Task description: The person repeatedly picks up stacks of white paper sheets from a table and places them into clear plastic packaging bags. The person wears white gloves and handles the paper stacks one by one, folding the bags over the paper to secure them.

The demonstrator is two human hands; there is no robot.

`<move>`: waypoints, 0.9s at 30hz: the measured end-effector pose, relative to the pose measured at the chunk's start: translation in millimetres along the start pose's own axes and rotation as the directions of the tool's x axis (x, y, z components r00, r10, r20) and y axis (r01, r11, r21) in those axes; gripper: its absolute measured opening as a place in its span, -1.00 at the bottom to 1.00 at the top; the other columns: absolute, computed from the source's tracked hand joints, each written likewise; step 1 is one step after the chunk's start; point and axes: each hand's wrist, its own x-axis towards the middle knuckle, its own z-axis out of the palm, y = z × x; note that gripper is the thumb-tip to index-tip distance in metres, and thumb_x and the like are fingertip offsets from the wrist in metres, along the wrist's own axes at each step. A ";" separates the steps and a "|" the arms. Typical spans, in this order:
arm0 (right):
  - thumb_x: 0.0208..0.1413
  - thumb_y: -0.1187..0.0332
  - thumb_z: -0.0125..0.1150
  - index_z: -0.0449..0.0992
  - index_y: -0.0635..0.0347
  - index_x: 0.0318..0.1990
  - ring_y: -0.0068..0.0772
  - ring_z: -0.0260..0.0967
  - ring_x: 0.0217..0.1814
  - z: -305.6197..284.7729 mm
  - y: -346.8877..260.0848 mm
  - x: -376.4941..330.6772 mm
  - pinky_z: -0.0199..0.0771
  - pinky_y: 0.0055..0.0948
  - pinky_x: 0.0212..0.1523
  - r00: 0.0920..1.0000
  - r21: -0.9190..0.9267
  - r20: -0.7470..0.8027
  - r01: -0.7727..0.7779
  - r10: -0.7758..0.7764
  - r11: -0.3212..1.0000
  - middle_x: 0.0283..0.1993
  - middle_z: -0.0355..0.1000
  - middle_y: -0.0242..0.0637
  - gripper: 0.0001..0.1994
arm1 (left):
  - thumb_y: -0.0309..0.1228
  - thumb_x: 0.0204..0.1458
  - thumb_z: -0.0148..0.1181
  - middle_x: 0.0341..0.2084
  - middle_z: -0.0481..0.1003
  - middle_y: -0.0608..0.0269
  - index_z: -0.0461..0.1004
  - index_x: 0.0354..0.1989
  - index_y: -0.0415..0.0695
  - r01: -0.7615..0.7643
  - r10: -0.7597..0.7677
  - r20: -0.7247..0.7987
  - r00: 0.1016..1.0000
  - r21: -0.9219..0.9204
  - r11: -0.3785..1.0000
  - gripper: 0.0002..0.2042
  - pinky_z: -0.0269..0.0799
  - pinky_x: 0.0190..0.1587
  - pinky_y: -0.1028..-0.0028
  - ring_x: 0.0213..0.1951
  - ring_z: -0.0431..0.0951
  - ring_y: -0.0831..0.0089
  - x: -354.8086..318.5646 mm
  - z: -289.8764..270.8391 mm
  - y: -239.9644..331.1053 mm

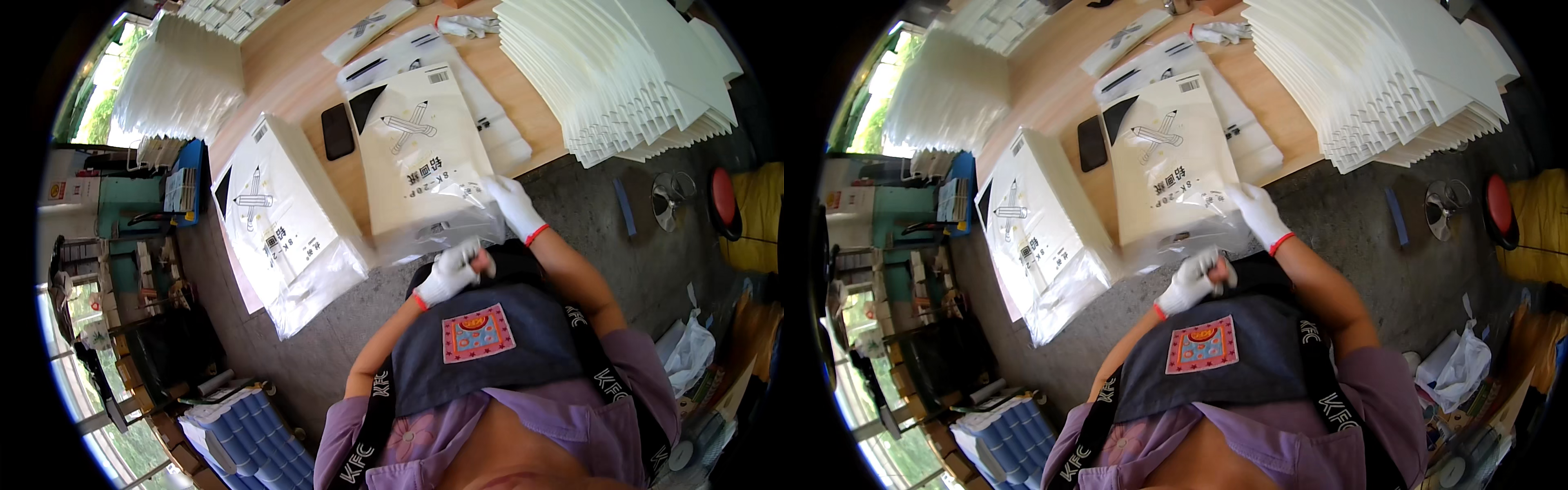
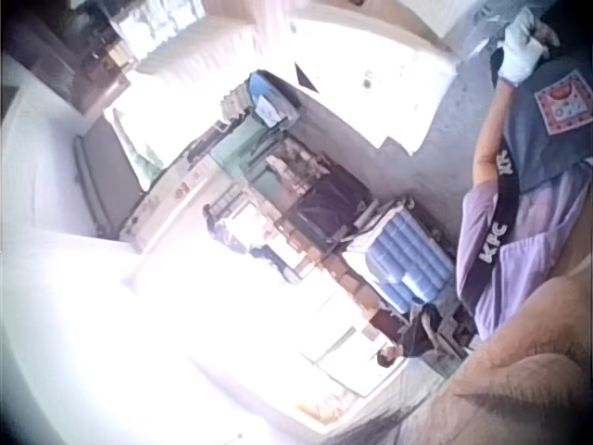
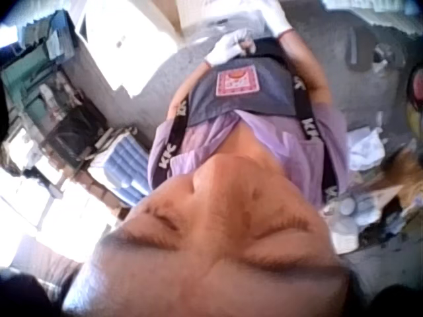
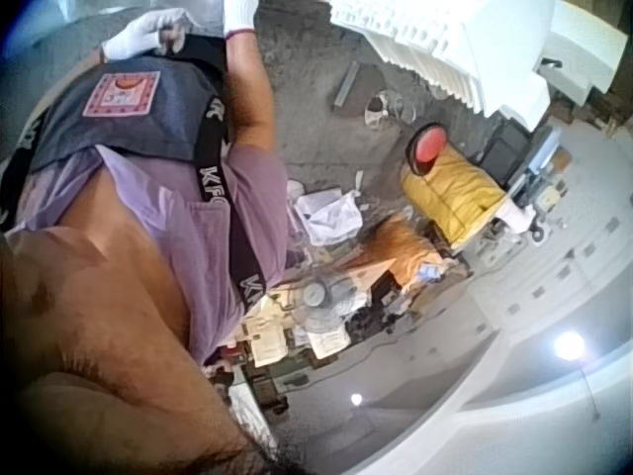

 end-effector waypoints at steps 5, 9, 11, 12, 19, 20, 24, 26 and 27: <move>0.10 0.26 0.23 0.50 0.26 -0.23 -0.62 0.37 -0.51 -91.2 -6.8 -39.4 0.39 -0.57 -0.49 0.803 -0.139 0.522 -0.252 0.287 0.958 -0.44 0.48 -0.38 -0.77 | -0.22 0.19 0.04 -0.40 0.55 0.25 0.45 -0.09 -0.17 0.397 -0.407 -0.269 0.873 -0.093 0.913 -0.72 0.44 -0.30 0.51 -0.40 0.51 0.53 -45.7 -72.8 -125.6; 0.08 0.15 0.23 0.53 0.19 -0.31 -0.58 0.28 -0.69 -143.3 15.3 -62.1 0.31 -0.57 -0.65 0.696 -0.622 0.376 -0.300 0.612 0.723 -0.57 0.44 -0.34 -0.73 | -0.19 0.18 0.03 -0.25 0.53 0.18 0.39 0.00 -0.19 0.002 -0.541 -0.351 0.764 -0.838 0.546 -0.65 0.45 -0.21 0.51 -0.29 0.52 0.47 -41.3 -83.2 -138.6; 0.14 0.10 0.17 0.50 0.19 -0.17 -0.59 0.35 -0.55 -139.3 10.1 -47.4 0.38 -0.56 -0.50 0.788 -0.438 0.245 -0.430 0.565 0.790 -0.47 0.48 -0.37 -0.67 | -0.22 0.18 0.01 -0.22 0.54 0.16 0.39 0.03 -0.19 -0.051 -0.411 -0.365 0.835 -0.796 0.603 -0.65 0.46 -0.18 0.46 -0.29 0.52 0.41 -16.8 -79.5 -139.3; 0.17 0.07 0.13 0.47 0.20 -0.10 -0.59 0.36 -0.44 -129.0 2.4 -44.0 0.39 -0.55 -0.40 0.868 -0.355 0.217 -0.356 0.446 0.864 -0.37 0.48 -0.36 -0.64 | -0.28 0.17 0.04 -0.15 0.52 0.12 0.36 0.08 -0.22 0.060 -0.254 -0.578 0.775 -0.333 0.941 -0.64 0.44 -0.14 0.47 -0.22 0.52 0.40 -11.3 -68.9 -110.0; 0.23 0.31 0.06 0.30 0.30 0.19 -0.66 0.35 -0.10 -29.8 7.7 -24.9 0.36 -0.61 -0.12 0.806 0.213 0.556 -0.374 0.203 0.903 0.07 0.42 -0.35 -0.58 | -0.44 0.06 0.18 -0.48 0.52 0.13 0.39 -0.40 -0.26 0.005 0.440 -0.698 0.565 0.536 0.844 -0.86 0.35 -0.44 0.46 -0.49 0.50 0.37 -56.9 -51.3 44.7; 0.23 0.32 0.06 0.30 0.30 0.19 -0.65 0.38 -0.16 -6.9 4.1 -18.7 0.39 -0.61 -0.21 0.794 0.216 0.583 -0.357 0.173 0.909 0.05 0.43 -0.38 -0.58 | -0.44 0.06 0.18 -0.56 0.48 0.15 0.37 -0.44 -0.24 0.045 0.548 -0.657 0.517 0.660 0.750 -0.85 0.34 -0.45 0.45 -0.53 0.47 0.36 -76.4 -53.7 58.2; 0.22 0.30 0.08 0.45 0.31 -0.01 -0.60 0.43 -0.26 98.8 -48.5 0.7 0.41 -0.57 -0.31 0.732 0.192 0.680 -0.238 0.045 0.952 -0.18 0.51 -0.38 -0.71 | -0.45 0.17 0.06 -0.70 0.28 0.45 0.40 -0.42 -0.16 -0.238 0.704 -0.708 0.065 0.674 0.699 -0.88 0.15 -0.61 0.55 -0.66 0.25 0.63 -147.1 -103.2 36.0; 0.19 0.24 0.12 0.51 0.29 -0.19 -0.56 0.41 -0.33 149.5 -76.5 14.6 0.39 -0.53 -0.30 0.646 0.072 0.763 -0.085 0.000 0.994 -0.32 0.50 -0.33 -0.74 | -0.42 0.23 0.00 -0.65 0.29 0.57 0.45 -0.34 -0.13 -0.308 0.606 -0.782 -0.144 0.618 0.724 -0.86 0.01 -0.67 0.67 -0.67 0.17 0.79 -186.0 -128.0 46.0; 0.17 0.20 0.15 0.52 0.27 -0.29 -0.54 0.38 -0.40 174.3 -90.8 13.7 0.37 -0.51 -0.33 0.604 0.095 0.793 -0.002 -0.074 0.996 -0.40 0.48 -0.31 -0.73 | -0.39 0.24 -0.01 -0.67 0.26 0.58 0.44 -0.39 -0.12 -0.225 0.582 -0.765 -0.276 0.640 0.735 -0.83 -0.02 -0.68 0.68 -0.69 0.13 0.80 -201.1 -141.6 50.4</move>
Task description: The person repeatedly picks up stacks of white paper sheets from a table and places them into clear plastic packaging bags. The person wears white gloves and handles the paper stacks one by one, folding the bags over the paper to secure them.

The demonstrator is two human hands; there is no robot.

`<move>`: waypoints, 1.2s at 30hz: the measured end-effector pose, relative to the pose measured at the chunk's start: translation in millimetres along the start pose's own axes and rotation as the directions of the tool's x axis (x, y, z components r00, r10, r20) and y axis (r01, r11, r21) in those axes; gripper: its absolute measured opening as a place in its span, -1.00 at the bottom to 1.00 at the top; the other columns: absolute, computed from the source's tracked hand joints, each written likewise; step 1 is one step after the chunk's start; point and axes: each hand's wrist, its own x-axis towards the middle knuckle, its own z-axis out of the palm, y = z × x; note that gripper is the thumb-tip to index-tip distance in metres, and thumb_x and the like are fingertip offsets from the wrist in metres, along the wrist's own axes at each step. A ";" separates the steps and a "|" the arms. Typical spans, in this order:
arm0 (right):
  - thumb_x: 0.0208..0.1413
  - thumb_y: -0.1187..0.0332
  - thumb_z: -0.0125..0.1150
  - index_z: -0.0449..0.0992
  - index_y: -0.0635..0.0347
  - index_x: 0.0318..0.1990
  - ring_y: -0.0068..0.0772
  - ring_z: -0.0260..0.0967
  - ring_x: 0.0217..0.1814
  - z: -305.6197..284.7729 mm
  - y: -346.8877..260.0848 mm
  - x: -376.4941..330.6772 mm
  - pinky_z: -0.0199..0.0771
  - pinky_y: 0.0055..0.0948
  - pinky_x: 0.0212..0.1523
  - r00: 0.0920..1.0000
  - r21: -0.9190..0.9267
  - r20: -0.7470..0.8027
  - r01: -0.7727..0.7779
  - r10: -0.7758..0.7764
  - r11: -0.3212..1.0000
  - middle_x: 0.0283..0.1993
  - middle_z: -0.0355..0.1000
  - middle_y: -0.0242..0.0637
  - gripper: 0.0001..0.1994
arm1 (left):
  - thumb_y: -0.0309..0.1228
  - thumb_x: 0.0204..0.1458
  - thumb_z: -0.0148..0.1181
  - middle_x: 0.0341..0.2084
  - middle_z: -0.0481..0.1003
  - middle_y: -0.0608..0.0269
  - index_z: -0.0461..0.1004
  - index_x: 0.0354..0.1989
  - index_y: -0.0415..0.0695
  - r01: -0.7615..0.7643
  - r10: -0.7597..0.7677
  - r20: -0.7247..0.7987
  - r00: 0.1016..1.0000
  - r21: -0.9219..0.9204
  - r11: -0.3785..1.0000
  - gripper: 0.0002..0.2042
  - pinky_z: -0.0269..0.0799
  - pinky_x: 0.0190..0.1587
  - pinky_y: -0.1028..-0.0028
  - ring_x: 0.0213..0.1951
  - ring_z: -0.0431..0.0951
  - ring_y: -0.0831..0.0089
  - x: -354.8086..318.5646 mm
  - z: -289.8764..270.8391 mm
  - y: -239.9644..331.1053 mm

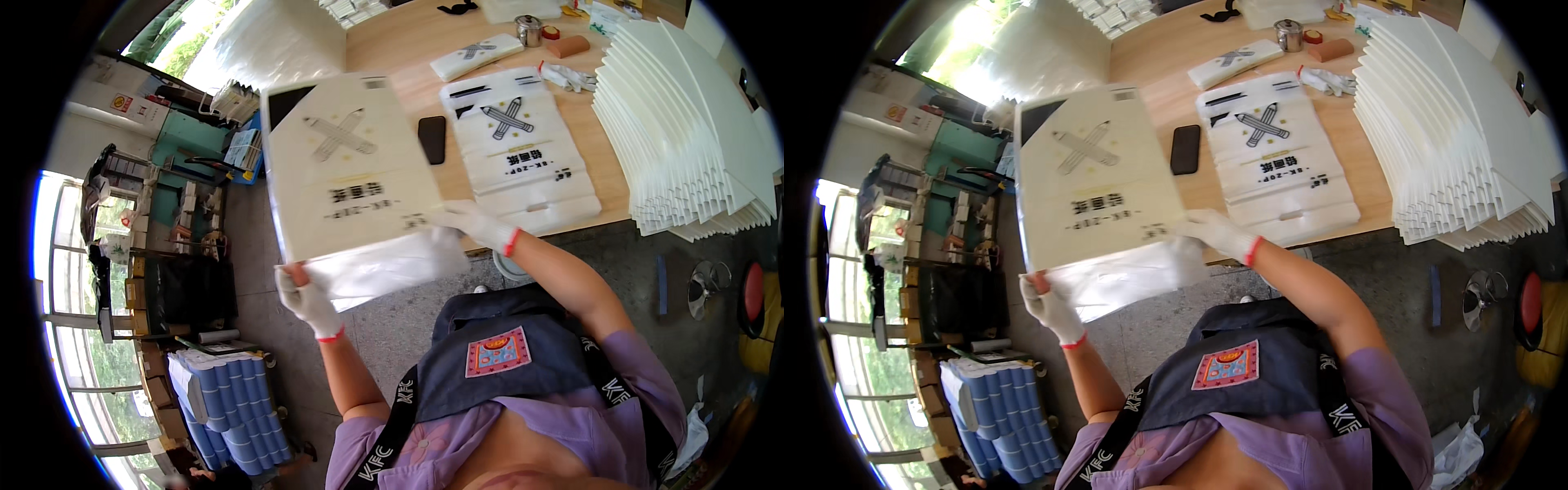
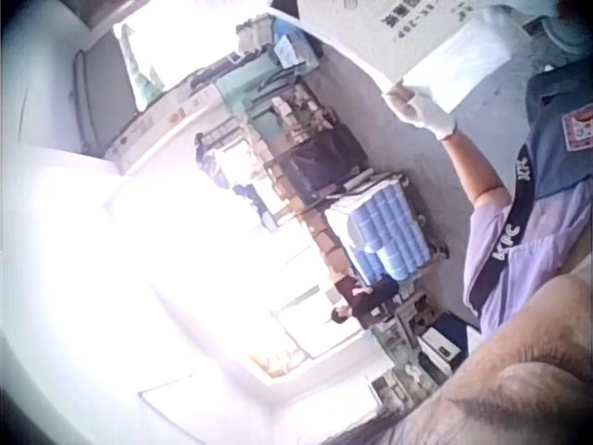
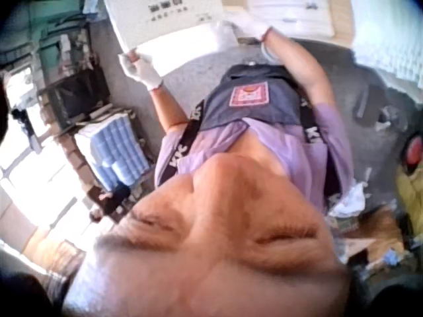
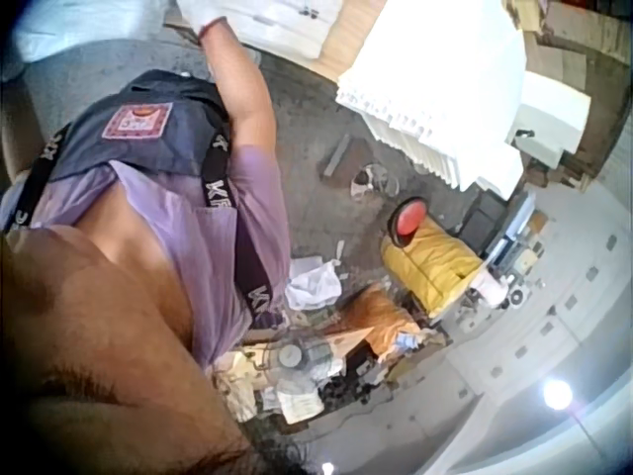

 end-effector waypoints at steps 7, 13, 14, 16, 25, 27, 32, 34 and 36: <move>0.06 0.17 0.28 0.46 0.28 -0.45 -0.49 0.36 -0.46 48.6 -3.0 38.6 0.38 -0.48 -0.38 0.973 -0.183 -0.182 -0.175 0.142 0.967 -0.49 0.44 -0.29 -0.69 | -0.34 0.04 0.21 -0.60 0.37 0.39 0.44 -0.31 -0.13 0.230 -0.446 0.097 0.890 0.749 0.622 -0.85 0.26 -0.48 0.47 -0.54 0.35 0.50 2.8 -92.5 -106.8; 0.02 0.38 0.28 0.51 0.27 -0.20 -0.55 0.40 -0.49 39.3 14.1 -30.4 0.40 -0.50 -0.49 0.968 -0.059 0.126 -0.209 0.215 0.976 -0.40 0.51 -0.27 -0.78 | -0.66 -0.13 0.26 -0.35 0.50 0.13 0.44 -0.31 -0.24 -0.345 0.302 0.185 0.935 0.667 0.661 -0.80 0.43 -0.21 0.33 -0.28 0.48 0.25 -10.2 -9.4 -44.7; 0.03 0.36 0.27 0.51 0.26 -0.19 -0.56 0.39 -0.50 33.1 15.2 -50.7 0.39 -0.53 -0.51 0.967 -0.116 0.140 -0.198 0.214 0.973 -0.40 0.52 -0.27 -0.78 | -0.70 -0.15 0.23 -0.34 0.50 0.15 0.44 -0.34 -0.23 -0.320 0.206 0.263 0.943 0.534 0.782 -0.81 0.44 -0.20 0.37 -0.28 0.49 0.29 -15.7 12.6 -33.2; 0.06 0.33 0.24 0.52 0.25 -0.17 -0.59 0.38 -0.51 10.1 35.2 -81.8 0.38 -0.58 -0.51 0.943 -0.170 0.065 -0.312 0.327 0.935 -0.39 0.52 -0.29 -0.77 | -0.79 -0.27 0.19 -0.35 0.51 0.21 0.46 -0.36 -0.19 -0.322 0.216 0.385 0.897 0.237 0.916 -0.72 0.47 -0.24 0.39 -0.27 0.51 0.32 -44.1 64.4 -33.6; 0.17 0.30 0.11 0.47 0.30 -0.12 -0.55 0.41 -0.42 -47.7 59.3 -200.1 0.43 -0.56 -0.38 0.864 -0.028 -0.454 -0.257 0.216 0.966 -0.35 0.50 -0.27 -0.75 | -0.23 -0.11 0.25 -0.36 0.54 0.15 0.52 -0.38 -0.02 -0.528 0.009 0.905 0.424 0.239 0.815 -0.82 0.41 -0.15 0.24 -0.25 0.50 0.15 -175.6 288.7 -58.1; 0.18 0.30 0.11 0.47 0.30 -0.12 -0.55 0.41 -0.40 -48.3 61.8 -211.7 0.44 -0.55 -0.37 0.834 0.010 -0.514 -0.230 0.202 0.973 -0.33 0.50 -0.27 -0.75 | -0.22 -0.13 0.23 -0.36 0.54 0.11 0.54 -0.43 -0.02 -0.439 -0.160 0.936 0.313 0.293 0.850 -0.83 0.41 -0.15 0.22 -0.26 0.51 0.14 -176.9 306.2 -76.0; 0.19 0.28 0.11 0.47 0.28 -0.10 -0.56 0.44 -0.37 -57.3 62.3 -216.0 0.44 -0.53 -0.34 0.823 0.042 -0.543 -0.169 0.164 0.985 -0.29 0.50 -0.29 -0.75 | -0.28 -0.07 0.16 -0.44 0.55 0.03 0.59 -0.38 -0.10 -0.244 -0.138 0.958 0.250 0.201 0.949 -0.81 0.41 -0.25 0.28 -0.33 0.55 0.15 -158.0 314.1 -106.5; 0.19 0.25 0.11 0.49 0.26 -0.10 -0.57 0.45 -0.37 -71.6 59.5 -203.1 0.44 -0.53 -0.35 0.810 -0.042 -0.586 -0.055 0.021 0.998 -0.29 0.50 -0.31 -0.74 | -0.28 -0.03 0.09 -0.38 0.55 0.04 0.59 -0.35 -0.10 -0.189 -0.233 0.945 0.228 0.278 0.942 -0.79 0.41 -0.20 0.29 -0.29 0.55 0.15 -146.0 317.8 -82.1; 0.19 0.13 0.12 0.50 0.23 -0.11 -0.54 0.46 -0.37 -89.9 41.4 -180.0 0.45 -0.53 -0.38 0.809 0.024 -0.586 -0.045 0.050 0.999 -0.25 0.50 -0.29 -0.67 | -0.27 -0.01 0.06 -0.33 0.55 0.05 0.58 -0.38 -0.09 -0.134 -0.292 0.930 0.224 0.326 0.936 -0.79 0.40 -0.15 0.26 -0.24 0.54 0.14 -130.6 316.6 -69.0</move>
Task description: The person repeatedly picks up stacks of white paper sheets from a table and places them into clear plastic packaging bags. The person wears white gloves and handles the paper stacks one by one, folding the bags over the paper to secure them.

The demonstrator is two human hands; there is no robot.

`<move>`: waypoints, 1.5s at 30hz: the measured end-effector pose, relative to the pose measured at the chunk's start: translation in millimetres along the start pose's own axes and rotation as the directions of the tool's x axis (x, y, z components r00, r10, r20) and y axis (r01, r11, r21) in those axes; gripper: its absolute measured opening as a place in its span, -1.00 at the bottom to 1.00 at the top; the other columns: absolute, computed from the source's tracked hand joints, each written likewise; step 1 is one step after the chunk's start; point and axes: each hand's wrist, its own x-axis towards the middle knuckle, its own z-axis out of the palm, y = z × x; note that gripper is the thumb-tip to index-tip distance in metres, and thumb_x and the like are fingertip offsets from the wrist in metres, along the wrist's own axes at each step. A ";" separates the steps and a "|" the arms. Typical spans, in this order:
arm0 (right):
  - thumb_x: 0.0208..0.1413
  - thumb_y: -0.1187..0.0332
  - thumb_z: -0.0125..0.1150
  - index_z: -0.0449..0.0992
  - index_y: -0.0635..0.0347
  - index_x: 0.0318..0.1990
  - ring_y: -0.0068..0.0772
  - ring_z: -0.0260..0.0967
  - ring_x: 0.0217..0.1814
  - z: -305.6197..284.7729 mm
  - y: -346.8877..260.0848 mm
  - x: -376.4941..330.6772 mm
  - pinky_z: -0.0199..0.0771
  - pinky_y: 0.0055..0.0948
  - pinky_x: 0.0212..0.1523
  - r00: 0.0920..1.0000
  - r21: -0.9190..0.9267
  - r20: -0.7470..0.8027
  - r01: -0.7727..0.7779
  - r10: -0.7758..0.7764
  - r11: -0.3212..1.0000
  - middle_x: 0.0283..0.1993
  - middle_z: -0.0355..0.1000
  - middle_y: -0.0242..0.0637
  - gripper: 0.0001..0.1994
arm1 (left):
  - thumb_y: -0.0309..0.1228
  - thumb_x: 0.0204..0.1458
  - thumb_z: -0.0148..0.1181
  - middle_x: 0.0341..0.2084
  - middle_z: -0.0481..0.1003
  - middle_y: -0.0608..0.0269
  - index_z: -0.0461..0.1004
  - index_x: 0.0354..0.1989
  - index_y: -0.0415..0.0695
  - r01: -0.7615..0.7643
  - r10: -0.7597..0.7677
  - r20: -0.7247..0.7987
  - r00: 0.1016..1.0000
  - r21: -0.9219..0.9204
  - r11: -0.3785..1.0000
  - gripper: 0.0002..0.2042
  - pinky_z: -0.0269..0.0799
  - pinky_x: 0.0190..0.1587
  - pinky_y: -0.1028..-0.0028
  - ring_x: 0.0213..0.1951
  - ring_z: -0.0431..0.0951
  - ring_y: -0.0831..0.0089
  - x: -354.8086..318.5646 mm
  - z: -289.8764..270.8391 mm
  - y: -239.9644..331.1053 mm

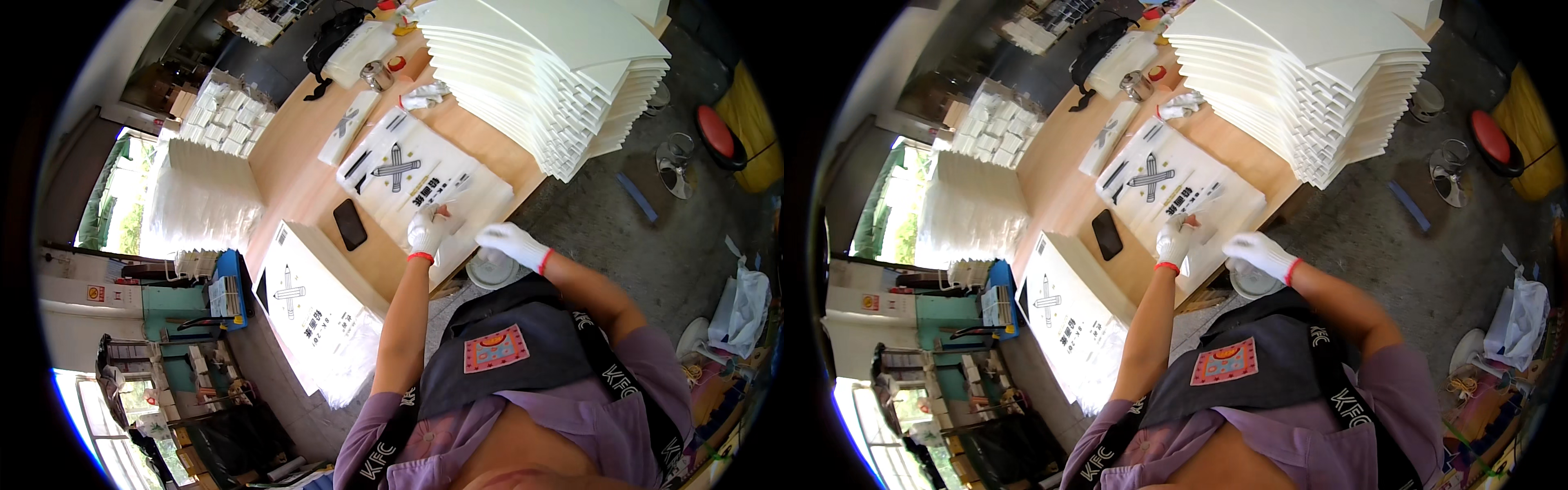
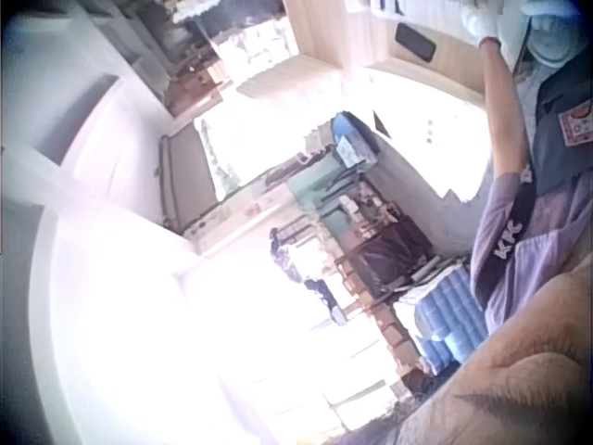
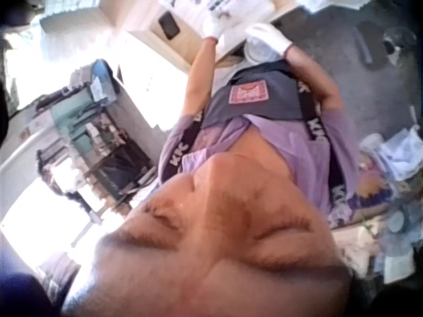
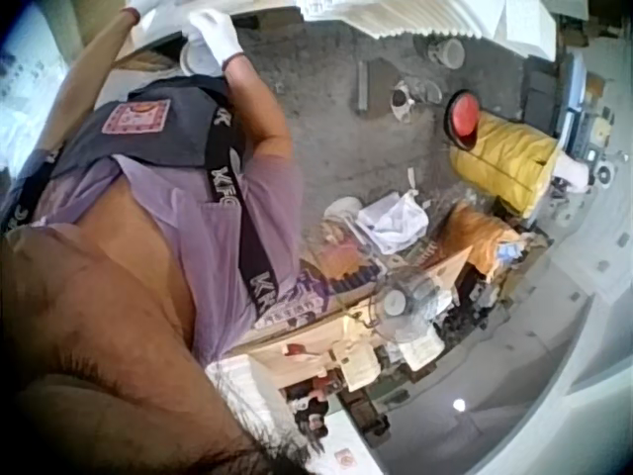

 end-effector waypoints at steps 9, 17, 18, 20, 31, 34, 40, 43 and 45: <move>0.24 -0.07 -0.22 0.43 0.05 0.09 -0.16 0.49 -0.26 -0.3 -20.7 103.4 0.45 -0.15 -0.21 0.962 -0.567 -0.262 -0.088 -0.078 0.819 -0.23 0.50 -0.05 -0.50 | -0.41 0.18 0.05 -0.40 0.46 0.31 0.36 -0.13 -0.06 -0.281 0.197 -0.231 0.953 -0.916 0.286 -0.87 0.46 -0.18 0.44 -0.40 0.46 0.52 37.9 -73.4 23.1; 0.17 -0.08 -0.08 0.47 0.25 -0.07 -0.17 0.46 -0.13 4.4 -61.0 70.0 0.39 -0.21 -0.09 0.971 -0.576 -0.014 0.187 -0.239 0.795 -0.17 0.48 0.04 -0.47 | -0.61 0.13 -0.05 -0.19 0.56 0.26 0.36 -0.08 -0.14 -0.142 0.174 -0.017 0.985 -0.658 0.740 -0.79 0.33 -0.43 0.65 -0.57 0.28 0.70 14.2 -90.7 59.2; 0.17 -0.05 -0.07 0.46 0.21 -0.06 -0.16 0.46 -0.12 26.6 -88.8 75.7 0.41 -0.19 -0.11 0.955 -0.536 0.024 0.263 -0.297 0.803 -0.20 0.48 0.02 -0.51 | -0.61 0.14 -0.05 -0.20 0.56 0.28 0.37 -0.09 -0.14 -0.124 0.171 0.012 0.985 -0.639 0.759 -0.80 0.31 -0.45 0.67 -0.56 0.27 0.71 8.5 -88.4 64.2; 0.16 0.00 -0.04 0.45 0.17 -0.06 -0.14 0.45 -0.11 45.5 -103.8 88.9 0.41 -0.16 -0.09 0.879 -0.712 0.054 0.366 -0.473 0.599 -0.19 0.48 -0.01 -0.57 | -0.58 0.15 -0.04 -0.21 0.57 0.29 0.39 -0.10 -0.15 -0.261 0.259 -0.080 0.963 -0.527 0.809 -0.82 0.26 -0.50 0.70 -0.56 0.29 0.72 -3.9 -90.6 85.0; 0.11 0.20 0.10 0.50 0.16 -0.18 -0.15 0.40 -0.11 2.1 -159.1 1.7 0.39 -0.19 -0.07 0.698 -0.790 0.387 0.588 -0.603 0.173 -0.16 0.46 -0.25 -0.75 | -0.08 -0.17 0.36 -0.28 0.50 0.17 0.35 0.12 0.05 -0.246 0.430 -0.193 0.882 0.590 0.769 -0.38 0.46 -0.28 0.25 -0.31 0.54 0.17 -43.6 -118.0 109.0; 0.12 0.13 0.09 0.50 0.14 -0.21 -0.19 0.40 -0.15 -44.0 -225.8 -71.0 0.40 -0.23 -0.10 0.262 -0.893 0.384 0.349 -0.885 -0.284 -0.17 0.44 -0.28 -0.72 | -0.13 -0.17 0.37 -0.17 0.44 0.13 0.37 0.07 -0.05 -0.310 0.631 -0.316 0.708 0.664 0.680 -0.41 0.41 -0.16 0.22 -0.09 0.43 0.14 -49.4 -135.4 130.0; 0.13 0.19 0.06 0.47 0.08 -0.14 -0.19 0.41 -0.16 -123.2 -271.4 -101.3 0.41 -0.32 -0.14 0.575 -0.899 -0.008 -0.362 -0.818 -0.245 -0.16 0.45 -0.28 -0.76 | -0.32 0.08 0.19 -0.12 0.49 0.12 0.34 0.07 -0.24 -0.571 0.557 -0.131 0.820 -0.234 0.787 -0.59 0.37 -0.10 0.46 -0.14 0.48 0.40 -13.6 -104.8 183.1; 0.09 0.21 0.04 0.47 0.04 -0.19 -0.22 0.40 -0.18 -147.1 -281.4 -96.8 0.41 -0.32 -0.16 0.592 -0.885 0.118 -0.301 -0.797 -0.355 -0.22 0.45 -0.31 -0.79 | -0.20 0.18 0.08 -0.11 0.50 0.15 0.34 0.10 -0.23 -0.495 0.600 0.054 0.798 -0.508 0.705 -0.58 0.39 -0.14 0.53 -0.18 0.49 0.51 4.8 -72.9 211.3; 0.07 0.21 0.02 0.48 0.01 -0.22 -0.25 0.40 -0.20 -163.4 -287.6 -98.1 0.42 -0.31 -0.17 0.513 -0.837 0.257 -0.307 -0.819 -0.454 -0.28 0.43 -0.34 -0.80 | -0.09 0.21 -0.02 -0.08 0.49 0.12 0.30 0.14 -0.18 -0.257 0.572 0.212 0.792 -0.735 0.628 -0.54 0.43 -0.09 0.45 -0.19 0.51 0.42 11.6 -51.8 237.5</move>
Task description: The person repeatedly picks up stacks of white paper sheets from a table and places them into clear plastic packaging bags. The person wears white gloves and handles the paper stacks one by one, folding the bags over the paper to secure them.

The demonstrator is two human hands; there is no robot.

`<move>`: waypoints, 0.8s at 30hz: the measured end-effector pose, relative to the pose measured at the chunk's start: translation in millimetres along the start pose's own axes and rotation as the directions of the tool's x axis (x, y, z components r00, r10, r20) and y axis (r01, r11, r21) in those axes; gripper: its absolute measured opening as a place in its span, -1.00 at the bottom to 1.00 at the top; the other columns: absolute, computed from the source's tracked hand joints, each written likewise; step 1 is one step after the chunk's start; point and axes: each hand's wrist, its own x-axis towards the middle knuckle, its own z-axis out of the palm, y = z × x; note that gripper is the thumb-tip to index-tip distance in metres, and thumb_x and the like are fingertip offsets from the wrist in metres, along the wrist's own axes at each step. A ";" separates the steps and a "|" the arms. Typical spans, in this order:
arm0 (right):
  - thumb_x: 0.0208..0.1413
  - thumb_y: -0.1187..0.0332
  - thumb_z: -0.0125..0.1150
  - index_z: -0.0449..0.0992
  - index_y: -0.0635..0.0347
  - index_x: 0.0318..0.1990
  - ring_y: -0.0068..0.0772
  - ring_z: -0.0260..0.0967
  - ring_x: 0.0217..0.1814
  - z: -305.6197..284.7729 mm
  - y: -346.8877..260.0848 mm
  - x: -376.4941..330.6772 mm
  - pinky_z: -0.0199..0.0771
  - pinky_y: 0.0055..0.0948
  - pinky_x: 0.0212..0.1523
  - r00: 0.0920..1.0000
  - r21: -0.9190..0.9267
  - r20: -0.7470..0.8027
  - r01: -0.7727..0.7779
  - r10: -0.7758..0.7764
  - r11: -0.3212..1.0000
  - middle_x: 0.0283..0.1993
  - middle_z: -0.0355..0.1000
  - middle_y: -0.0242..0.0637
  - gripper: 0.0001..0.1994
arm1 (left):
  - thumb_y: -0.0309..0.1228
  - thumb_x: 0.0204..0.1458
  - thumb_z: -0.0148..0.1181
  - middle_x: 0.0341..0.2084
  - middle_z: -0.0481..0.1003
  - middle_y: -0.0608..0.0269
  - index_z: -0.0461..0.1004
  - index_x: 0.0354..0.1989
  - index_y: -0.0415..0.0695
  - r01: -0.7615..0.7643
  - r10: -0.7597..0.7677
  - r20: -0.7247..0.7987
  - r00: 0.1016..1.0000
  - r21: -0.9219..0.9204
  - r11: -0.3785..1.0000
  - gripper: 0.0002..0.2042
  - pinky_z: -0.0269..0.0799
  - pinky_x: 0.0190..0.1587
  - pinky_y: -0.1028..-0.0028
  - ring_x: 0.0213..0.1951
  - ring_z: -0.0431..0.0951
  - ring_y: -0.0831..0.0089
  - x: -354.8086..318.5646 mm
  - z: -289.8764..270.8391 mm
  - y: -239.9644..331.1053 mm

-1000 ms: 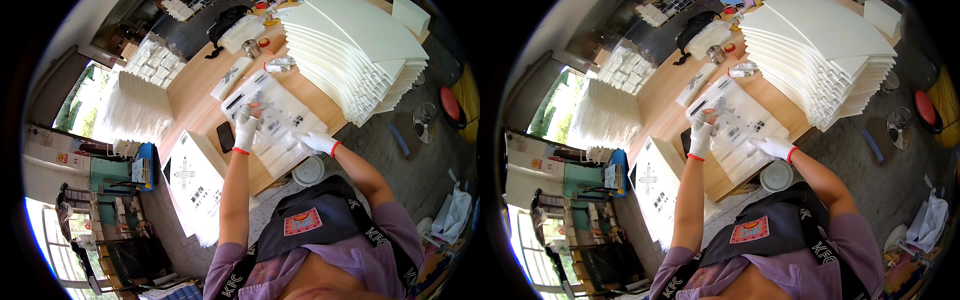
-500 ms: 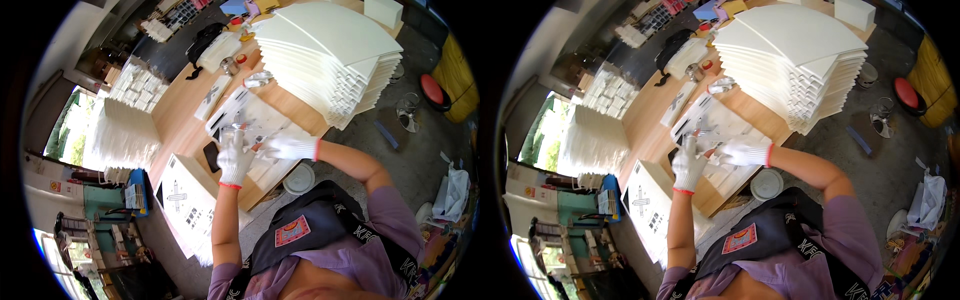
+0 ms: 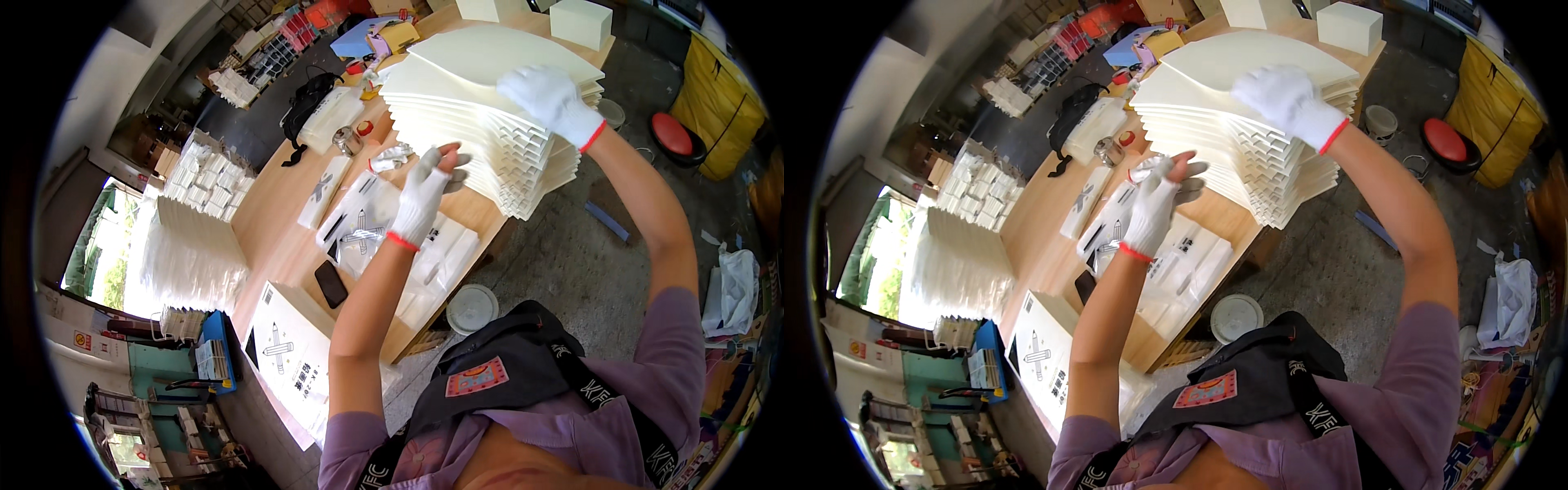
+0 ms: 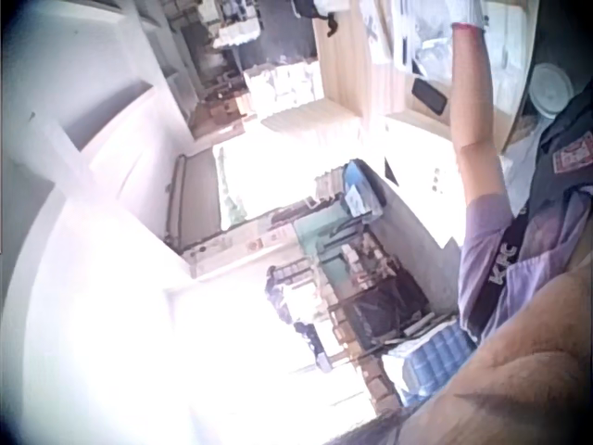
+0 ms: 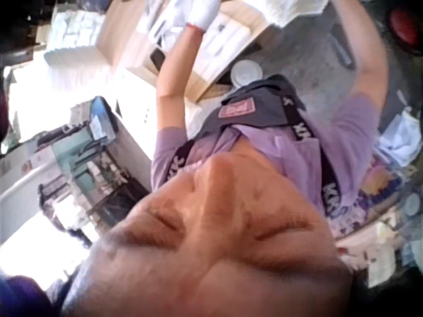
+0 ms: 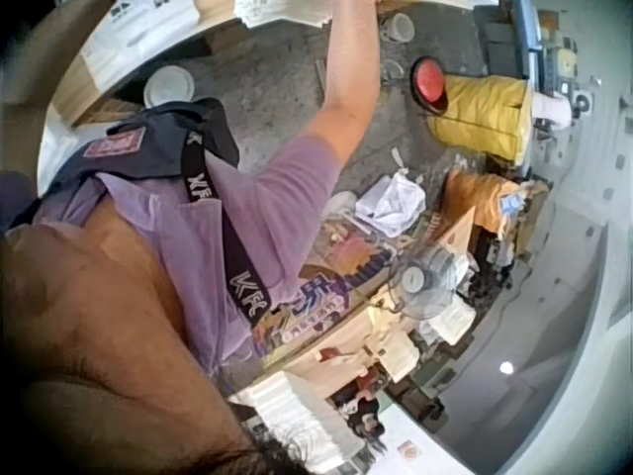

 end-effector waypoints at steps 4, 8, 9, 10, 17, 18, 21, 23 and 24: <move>0.02 0.20 0.06 0.49 -0.01 -0.23 -0.33 0.40 -0.21 -48.9 -37.4 15.0 0.39 -0.33 -0.19 0.977 -0.010 -0.139 0.165 -0.165 0.986 -0.31 0.42 -0.33 -0.80 | -0.06 0.15 0.01 -0.13 0.49 0.08 0.32 0.08 -0.17 0.222 -0.194 0.112 0.975 -0.598 0.770 -0.53 0.46 -0.14 0.42 -0.21 0.53 0.38 28.6 20.4 16.3; 0.02 -0.01 0.20 0.50 0.06 -0.06 -0.30 0.45 -0.21 -96.9 -102.7 -7.0 0.41 -0.36 -0.19 0.986 0.341 -0.133 0.140 -0.099 0.930 -0.28 0.50 -0.34 -0.57 | -0.38 0.09 -0.06 -0.22 0.47 0.04 0.37 -0.10 -0.21 0.276 -0.341 -0.049 0.939 -0.487 0.829 -0.75 0.51 -0.19 0.30 -0.18 0.52 0.31 31.4 10.5 5.8; 0.04 -0.01 0.19 0.45 0.05 0.03 -0.28 0.46 -0.25 -102.6 -92.1 -12.3 0.43 -0.34 -0.22 0.984 0.248 -0.180 0.058 -0.013 0.967 -0.28 0.50 -0.31 -0.53 | -0.40 0.09 -0.05 -0.22 0.48 0.05 0.38 -0.11 -0.23 0.300 -0.369 -0.060 0.927 -0.472 0.829 -0.75 0.50 -0.18 0.31 -0.18 0.52 0.32 19.5 0.0 10.6; 0.05 -0.01 0.17 0.40 0.04 0.13 -0.26 0.47 -0.28 -108.5 -76.5 -26.2 0.44 -0.32 -0.25 0.970 0.150 -0.235 -0.035 0.070 0.988 -0.29 0.51 -0.27 -0.47 | -0.43 0.08 -0.05 -0.23 0.48 0.05 0.38 -0.11 -0.25 0.323 -0.392 -0.064 0.918 -0.455 0.830 -0.76 0.50 -0.18 0.31 -0.19 0.52 0.32 -3.3 -8.3 25.4; 0.22 0.37 0.00 0.25 0.33 0.24 -0.45 0.11 0.34 -46.6 -90.2 -79.1 0.05 -0.46 0.32 0.781 0.829 0.524 -0.377 0.339 -0.413 0.29 0.22 -0.20 -0.56 | -0.60 -0.03 -0.03 -0.09 0.47 0.03 0.26 0.13 -0.36 0.100 -0.102 -0.008 0.995 0.306 0.947 -0.54 0.49 -0.12 0.50 -0.12 0.53 0.41 -63.4 -53.5 39.8; 0.21 0.36 0.04 0.25 0.33 0.24 -0.42 0.05 0.38 -42.2 -110.2 -77.2 -0.02 -0.44 0.35 0.773 0.791 0.552 -0.365 0.314 -0.492 0.31 0.20 -0.20 -0.54 | -0.67 -0.09 0.04 -0.01 0.42 0.04 0.16 0.23 -0.32 0.088 -0.069 -0.059 0.996 0.445 0.891 -0.41 0.41 -0.02 0.50 -0.04 0.46 0.42 -71.3 -39.6 34.4; 0.10 0.08 0.21 0.13 0.32 0.29 -0.27 0.04 0.38 -50.8 -181.9 -68.7 -0.02 -0.32 0.35 0.862 0.894 0.417 -0.446 0.289 0.038 0.32 0.14 -0.03 -0.29 | -0.46 -0.14 0.16 0.16 0.12 -0.19 -0.02 0.28 -0.34 -0.085 0.312 -0.117 0.943 0.821 0.565 -0.25 0.18 0.16 0.27 0.16 0.17 0.05 -106.6 35.1 -8.2; 0.13 0.15 0.18 0.28 0.33 0.18 -0.21 0.28 0.20 -25.1 -212.1 -83.9 0.24 -0.30 0.18 0.817 0.908 0.339 -0.414 0.466 0.065 0.13 0.32 -0.01 -0.45 | -0.23 -0.17 0.27 0.30 -0.16 -0.41 -0.15 0.32 -0.36 -0.195 0.494 0.065 0.867 0.956 0.217 -0.07 -0.03 0.31 0.08 0.33 -0.10 -0.29 -117.0 71.4 -45.8; 0.14 0.22 0.16 0.35 0.32 0.11 -0.21 0.36 0.07 -23.8 -214.7 -86.3 0.32 -0.31 0.06 0.744 0.869 0.456 -0.490 0.489 -0.065 0.01 0.38 -0.04 -0.54 | -0.23 -0.23 0.32 0.27 -0.03 -0.34 0.04 0.24 -0.31 -0.081 0.382 -0.085 0.920 0.913 0.399 -0.15 0.00 0.30 0.08 0.32 -0.04 -0.24 -126.9 83.5 -38.2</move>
